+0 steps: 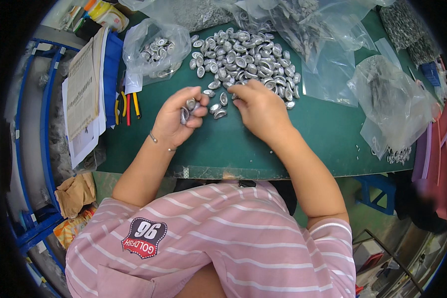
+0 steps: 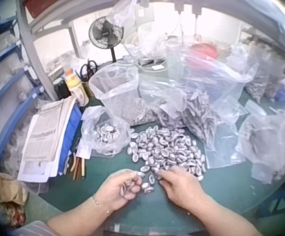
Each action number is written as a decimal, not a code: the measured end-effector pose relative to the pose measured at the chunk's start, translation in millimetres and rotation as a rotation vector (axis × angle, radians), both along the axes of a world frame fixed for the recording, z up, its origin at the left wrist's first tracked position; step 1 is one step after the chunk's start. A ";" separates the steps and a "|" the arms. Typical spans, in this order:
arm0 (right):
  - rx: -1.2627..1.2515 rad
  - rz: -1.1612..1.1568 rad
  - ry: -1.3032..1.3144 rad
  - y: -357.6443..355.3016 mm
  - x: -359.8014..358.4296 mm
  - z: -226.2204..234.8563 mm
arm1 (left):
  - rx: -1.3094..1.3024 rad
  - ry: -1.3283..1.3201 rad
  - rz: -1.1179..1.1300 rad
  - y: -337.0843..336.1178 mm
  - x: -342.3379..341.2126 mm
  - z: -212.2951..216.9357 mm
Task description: The person picks up metal parts from a pile on a table, turns them over, and places them into plastic bags.
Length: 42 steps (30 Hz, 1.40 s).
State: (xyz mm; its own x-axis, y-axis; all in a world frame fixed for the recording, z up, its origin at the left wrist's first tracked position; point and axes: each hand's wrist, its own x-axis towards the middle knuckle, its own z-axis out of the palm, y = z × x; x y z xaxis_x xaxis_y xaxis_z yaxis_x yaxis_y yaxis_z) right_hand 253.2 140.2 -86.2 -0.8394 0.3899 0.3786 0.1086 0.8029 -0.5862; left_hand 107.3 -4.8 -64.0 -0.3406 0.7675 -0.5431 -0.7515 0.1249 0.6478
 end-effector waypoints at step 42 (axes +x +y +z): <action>-1.929 0.201 0.252 -0.5 24.4 19.5 | 0.066 1.587 -0.233 -4.4 14.9 -26.0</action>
State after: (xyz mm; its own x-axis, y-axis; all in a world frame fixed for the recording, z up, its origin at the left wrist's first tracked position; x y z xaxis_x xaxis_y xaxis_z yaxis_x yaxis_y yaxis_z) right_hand 277.5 139.7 -66.7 -0.9209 0.2820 -0.2689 -0.1002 -0.8383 -0.5359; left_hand 122.2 -9.1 -90.0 -0.3784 0.8875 0.2631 0.6838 0.0764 0.7257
